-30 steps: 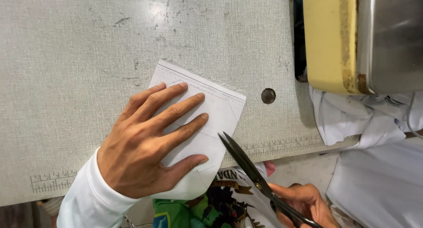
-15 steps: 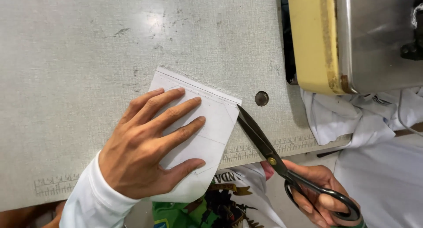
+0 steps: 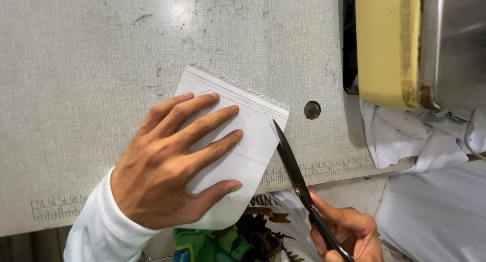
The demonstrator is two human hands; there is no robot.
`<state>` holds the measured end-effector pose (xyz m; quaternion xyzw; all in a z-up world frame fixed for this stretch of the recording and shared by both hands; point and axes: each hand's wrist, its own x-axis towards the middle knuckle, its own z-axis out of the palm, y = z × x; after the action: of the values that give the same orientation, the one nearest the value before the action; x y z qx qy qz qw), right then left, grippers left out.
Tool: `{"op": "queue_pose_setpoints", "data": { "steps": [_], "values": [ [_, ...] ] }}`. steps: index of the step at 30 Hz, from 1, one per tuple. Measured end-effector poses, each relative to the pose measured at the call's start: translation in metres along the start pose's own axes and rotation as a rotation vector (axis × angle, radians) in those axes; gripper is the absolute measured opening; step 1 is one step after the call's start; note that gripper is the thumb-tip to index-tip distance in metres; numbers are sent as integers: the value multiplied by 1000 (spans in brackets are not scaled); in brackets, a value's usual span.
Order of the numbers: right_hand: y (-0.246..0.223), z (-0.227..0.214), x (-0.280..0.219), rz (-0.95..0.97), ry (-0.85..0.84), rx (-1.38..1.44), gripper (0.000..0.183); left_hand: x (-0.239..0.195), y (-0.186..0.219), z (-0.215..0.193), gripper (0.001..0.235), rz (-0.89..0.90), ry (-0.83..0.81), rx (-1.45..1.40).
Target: Cutting out paper patterns along marked lines using scissors on a workbench.
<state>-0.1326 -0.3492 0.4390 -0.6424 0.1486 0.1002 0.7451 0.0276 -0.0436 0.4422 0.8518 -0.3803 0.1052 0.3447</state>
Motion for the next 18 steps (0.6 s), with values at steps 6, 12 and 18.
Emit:
{"op": "queue_pose_setpoints", "data": {
  "steps": [6,12,18],
  "values": [
    [-5,-5,6,17,-54,-9,76,-1,-1,0,51,-1,-5,1],
    [0,-8,11,-62,-128,21,72,-2,-2,0,53,-7,-4,-6],
    [-2,-5,8,-15,-78,-74,70,-1,-2,-1,51,-11,-16,-17]
  ]
}}
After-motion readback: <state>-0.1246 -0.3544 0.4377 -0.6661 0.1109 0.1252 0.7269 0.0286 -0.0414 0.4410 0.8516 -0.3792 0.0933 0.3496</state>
